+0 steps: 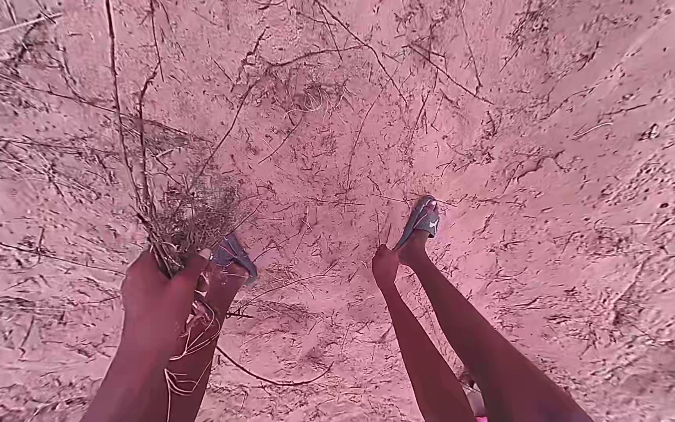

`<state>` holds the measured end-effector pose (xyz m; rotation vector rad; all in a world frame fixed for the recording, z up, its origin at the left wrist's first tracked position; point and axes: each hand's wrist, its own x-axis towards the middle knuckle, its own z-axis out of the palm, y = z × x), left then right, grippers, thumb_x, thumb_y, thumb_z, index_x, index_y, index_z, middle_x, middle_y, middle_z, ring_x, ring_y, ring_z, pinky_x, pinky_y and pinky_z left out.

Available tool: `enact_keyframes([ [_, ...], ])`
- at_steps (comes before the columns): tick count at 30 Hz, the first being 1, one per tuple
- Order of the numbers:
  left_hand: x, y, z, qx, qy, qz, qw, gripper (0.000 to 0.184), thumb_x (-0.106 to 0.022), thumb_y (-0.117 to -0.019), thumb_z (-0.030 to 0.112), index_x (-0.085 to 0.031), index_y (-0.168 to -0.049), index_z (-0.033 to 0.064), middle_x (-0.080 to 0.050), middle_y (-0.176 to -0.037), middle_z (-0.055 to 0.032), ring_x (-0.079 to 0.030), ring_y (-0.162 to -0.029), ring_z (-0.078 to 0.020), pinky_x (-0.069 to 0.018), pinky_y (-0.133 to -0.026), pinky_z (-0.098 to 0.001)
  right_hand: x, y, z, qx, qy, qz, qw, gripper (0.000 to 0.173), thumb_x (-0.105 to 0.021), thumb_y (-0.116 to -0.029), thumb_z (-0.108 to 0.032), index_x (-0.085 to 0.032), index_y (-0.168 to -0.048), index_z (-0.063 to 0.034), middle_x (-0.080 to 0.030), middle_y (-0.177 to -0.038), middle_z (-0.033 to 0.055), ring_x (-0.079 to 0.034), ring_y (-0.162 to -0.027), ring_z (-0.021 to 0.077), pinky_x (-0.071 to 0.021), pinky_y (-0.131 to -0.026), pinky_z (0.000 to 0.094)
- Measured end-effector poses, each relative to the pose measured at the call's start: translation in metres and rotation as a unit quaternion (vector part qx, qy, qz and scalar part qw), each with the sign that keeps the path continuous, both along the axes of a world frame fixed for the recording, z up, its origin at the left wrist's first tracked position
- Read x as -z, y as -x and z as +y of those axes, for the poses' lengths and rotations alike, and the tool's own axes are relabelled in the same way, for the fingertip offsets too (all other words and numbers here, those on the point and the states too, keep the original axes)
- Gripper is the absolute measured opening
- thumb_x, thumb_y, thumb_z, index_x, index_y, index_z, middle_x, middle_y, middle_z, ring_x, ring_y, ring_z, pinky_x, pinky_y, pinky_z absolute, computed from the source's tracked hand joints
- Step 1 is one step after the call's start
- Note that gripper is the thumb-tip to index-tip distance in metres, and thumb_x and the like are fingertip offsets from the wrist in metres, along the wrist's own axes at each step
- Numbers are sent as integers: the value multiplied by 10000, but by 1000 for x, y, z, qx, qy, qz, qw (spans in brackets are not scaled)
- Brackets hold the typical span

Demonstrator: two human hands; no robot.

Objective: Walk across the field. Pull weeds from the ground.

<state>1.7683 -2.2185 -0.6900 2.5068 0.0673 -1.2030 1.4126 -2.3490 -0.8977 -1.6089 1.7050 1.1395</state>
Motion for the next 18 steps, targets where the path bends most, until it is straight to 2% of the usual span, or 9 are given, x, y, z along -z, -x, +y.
enact_keyframes([
  [2, 1, 4, 3, 15, -11, 15, 1000, 284, -633, -974, 186, -579, -1200, 21, -667, -848, -14, -612, -596, -45, -523, -570, -234, -10, -6, -1, 26, 3, 27, 999, 317, -439, -1061, -110, -658, -1271, -19, -688, -1206, 250, -661, -1174, 400, -528, -968, 544],
  [3, 1, 6, 4, 16, -14, 21, 1000, 261, -638, -975, 177, -586, -1182, 28, -673, -838, -10, -614, -590, -42, -523, -565, -229, -13, -5, -2, 52, 32, 26, 998, 316, -451, -1056, -112, -685, -1253, -36, -696, -1206, 240, -661, -1177, 391, -519, -981, 536],
  [6, 1, 7, 8, 9, 9, 28, 1000, 233, -629, -962, 139, -583, -1168, 41, -672, -807, 32, -606, -581, -6, -513, -552, -185, -17, 10, -6, 146, 152, -35, 977, 256, -560, -1034, -149, -756, -1167, -52, -735, -1120, 225, -685, -1105, 380, -498, -986, 534],
  [7, 1, 7, 11, 5, 17, 27, 999, 240, -625, -955, 140, -579, -1172, 48, -668, -797, 47, -605, -579, 8, -510, -548, -169, -16, 18, -5, 153, 185, -73, 968, 228, -598, -1009, -135, -770, -1129, -44, -748, -1065, 220, -702, -1050, 379, -505, -963, 540],
  [9, 2, 5, 15, -2, 20, 30, 999, 288, -635, -972, 160, -564, -1225, 40, -665, -824, 23, -611, -596, -6, -519, -564, -183, -14, 29, -9, 139, 205, -136, 959, 214, -623, -989, -106, -778, -1116, -31, -741, -1063, 244, -692, -1045, 416, -486, -979, 575],
  [12, 6, 4, 20, -9, 25, 24, 999, 305, -646, -966, 190, -574, -1220, 39, -678, -851, -4, -626, -601, -26, -544, -571, -207, -8, 37, -15, 58, 198, -154, 966, 198, -672, -972, -134, -789, -1118, -69, -655, -1250, 281, -577, -1204, 485, -437, -1039, 609],
  [15, 7, 6, 19, -14, 34, 28, 999, 304, -642, -967, 165, -560, -1232, 42, -687, -831, 25, -632, -590, -1, -542, -558, -165, 0, 33, -15, -96, 171, -121, 973, 237, -624, -1012, -221, -773, -1188, -167, -506, -1514, 212, -461, -1370, 468, -410, -1025, 634],
  [18, 6, 9, 17, -10, 24, 31, 999, 292, -630, -986, 159, -559, -1251, 57, -694, -850, 20, -613, -596, -2, -515, -561, -165, 7, 22, -4, -205, 150, -109, 961, 278, -587, -1033, -209, -733, -1267, -182, -409, -1620, 153, -387, -1450, 466, -382, -1050, 664],
])
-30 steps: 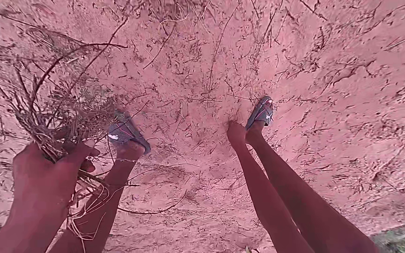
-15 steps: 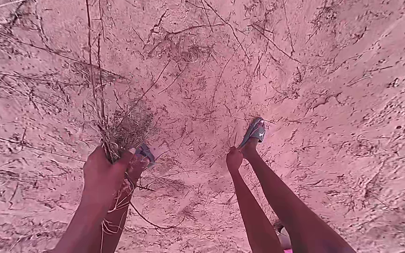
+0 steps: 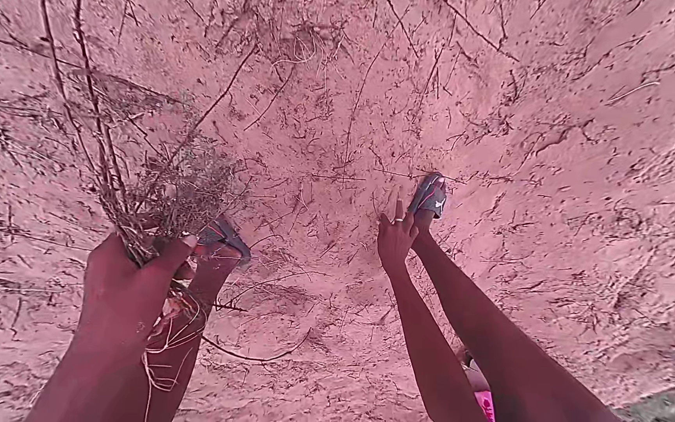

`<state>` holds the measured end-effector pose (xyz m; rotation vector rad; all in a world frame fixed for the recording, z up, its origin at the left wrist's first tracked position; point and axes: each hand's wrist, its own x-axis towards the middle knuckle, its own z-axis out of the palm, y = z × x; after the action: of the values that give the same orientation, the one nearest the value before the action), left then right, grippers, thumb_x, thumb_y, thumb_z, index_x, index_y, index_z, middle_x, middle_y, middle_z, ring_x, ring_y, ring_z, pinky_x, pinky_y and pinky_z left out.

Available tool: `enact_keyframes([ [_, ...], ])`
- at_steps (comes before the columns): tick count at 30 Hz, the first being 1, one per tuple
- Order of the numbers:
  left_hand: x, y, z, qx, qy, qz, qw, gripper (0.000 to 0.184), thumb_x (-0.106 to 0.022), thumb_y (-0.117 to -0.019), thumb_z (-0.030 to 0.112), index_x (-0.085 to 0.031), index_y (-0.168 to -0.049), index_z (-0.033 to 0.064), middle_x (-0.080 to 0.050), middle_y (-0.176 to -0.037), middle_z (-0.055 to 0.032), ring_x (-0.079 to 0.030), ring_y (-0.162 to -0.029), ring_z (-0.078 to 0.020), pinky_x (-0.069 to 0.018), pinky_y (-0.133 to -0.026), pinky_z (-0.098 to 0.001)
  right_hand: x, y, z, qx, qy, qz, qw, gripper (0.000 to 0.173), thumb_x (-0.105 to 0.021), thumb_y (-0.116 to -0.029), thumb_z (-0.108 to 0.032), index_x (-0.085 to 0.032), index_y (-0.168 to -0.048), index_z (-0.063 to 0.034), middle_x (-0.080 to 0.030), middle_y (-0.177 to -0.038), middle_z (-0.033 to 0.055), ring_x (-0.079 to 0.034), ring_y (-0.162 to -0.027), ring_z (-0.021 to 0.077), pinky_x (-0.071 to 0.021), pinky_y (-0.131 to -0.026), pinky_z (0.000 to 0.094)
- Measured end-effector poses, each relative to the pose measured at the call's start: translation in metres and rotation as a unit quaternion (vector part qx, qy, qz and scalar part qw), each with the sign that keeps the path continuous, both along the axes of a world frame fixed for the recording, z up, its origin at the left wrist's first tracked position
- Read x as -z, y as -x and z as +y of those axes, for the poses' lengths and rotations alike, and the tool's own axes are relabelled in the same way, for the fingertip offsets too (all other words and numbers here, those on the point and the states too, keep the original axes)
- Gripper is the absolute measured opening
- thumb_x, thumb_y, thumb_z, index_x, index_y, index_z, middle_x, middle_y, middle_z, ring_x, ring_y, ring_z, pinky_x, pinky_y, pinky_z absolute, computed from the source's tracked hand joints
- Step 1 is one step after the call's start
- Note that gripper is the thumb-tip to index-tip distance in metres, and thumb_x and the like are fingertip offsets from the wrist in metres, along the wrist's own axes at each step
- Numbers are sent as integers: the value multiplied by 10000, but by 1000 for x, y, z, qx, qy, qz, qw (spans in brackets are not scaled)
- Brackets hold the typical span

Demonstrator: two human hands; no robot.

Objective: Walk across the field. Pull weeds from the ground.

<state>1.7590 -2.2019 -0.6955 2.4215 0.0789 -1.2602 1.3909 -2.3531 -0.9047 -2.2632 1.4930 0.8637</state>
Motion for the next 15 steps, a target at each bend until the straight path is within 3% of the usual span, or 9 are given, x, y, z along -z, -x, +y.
enact_keyframes([
  [2, 0, 3, -3, 3, 1, 7, 1000, 344, -632, -972, 165, -544, -1287, 59, -685, -854, 25, -616, -593, -1, -527, -558, -166, 5, -2, 8, -31, -15, -18, 999, 314, -535, -1045, -160, -705, -1309, -147, -452, -1596, 148, -351, -1494, 445, -320, -1146, 642],
  [4, 2, 6, -6, 2, 10, 4, 1000, 364, -641, -955, 172, -539, -1285, 56, -692, -846, 27, -626, -585, -3, -535, -543, -166, 14, -3, 12, -7, -35, -100, 994, 302, -511, -1045, -91, -719, -1260, -48, -645, -1392, 188, -516, -1389, 424, -390, -1147, 574],
  [6, 2, 7, -8, 5, 17, -1, 1000, 368, -645, -952, 173, -541, -1285, 55, -691, -849, 31, -633, -593, -5, -546, -549, -172, 20, -3, 9, 123, -58, -180, 974, 287, -507, -1050, -98, -740, -1180, 5, -727, -1178, 231, -672, -1160, 428, -502, -1010, 587],
  [8, 3, 7, -8, 13, 22, -6, 1000, 344, -643, -931, 188, -555, -1241, 69, -688, -843, 52, -630, -591, 4, -543, -542, -165, 27, -7, 1, 301, -54, -232, 923, 319, -500, -1061, -153, -739, -1138, 43, -734, -1067, 261, -693, -1029, 414, -486, -937, 607],
  [9, 4, 7, -7, 17, 22, -3, 1000, 358, -641, -933, 197, -551, -1255, 68, -687, -849, 54, -628, -591, 6, -542, -541, -163, 33, -8, -2, 398, -61, -260, 878, 342, -474, -1075, -162, -714, -1155, 68, -719, -1086, 254, -664, -1032, 352, -464, -956, 544],
  [11, 6, 7, -4, 25, 20, 3, 999, 317, -638, -941, 197, -557, -1220, 70, -698, -838, 45, -618, -568, -5, -523, -515, -163, 37, -7, -5, 590, -93, -324, 734, 374, -406, -1114, -168, -589, -1299, 100, -642, -1196, 225, -610, -1088, 227, -475, -1021, 378],
  [12, 7, 7, -3, 29, 20, 3, 999, 290, -638, -934, 199, -573, -1188, 74, -705, -828, 42, -619, -565, -14, -520, -511, -168, 37, -10, -7, 663, -94, -349, 656, 318, -376, -1121, -173, -560, -1267, 42, -597, -1099, 142, -599, -992, 169, -514, -952, 331],
  [13, 7, 8, -3, 35, 18, 4, 999, 274, -630, -932, 198, -576, -1174, 81, -705, -820, 46, -619, -564, -14, -517, -508, -168, 37, -12, -9, 711, -92, -361, 596, 222, -354, -1121, -197, -531, -1087, -67, -543, -923, 45, -573, -836, 129, -534, -837, 315],
  [15, 5, 10, -8, 42, 5, 9, 999, 256, -622, -960, 185, -576, -1189, 81, -704, -836, 29, -622, -580, -26, -521, -524, -184, 43, -13, -13, 765, -95, -356, 528, 332, -342, -1127, -279, -445, -826, -183, -455, -660, -50, -486, -579, 78, -482, -598, 254],
])
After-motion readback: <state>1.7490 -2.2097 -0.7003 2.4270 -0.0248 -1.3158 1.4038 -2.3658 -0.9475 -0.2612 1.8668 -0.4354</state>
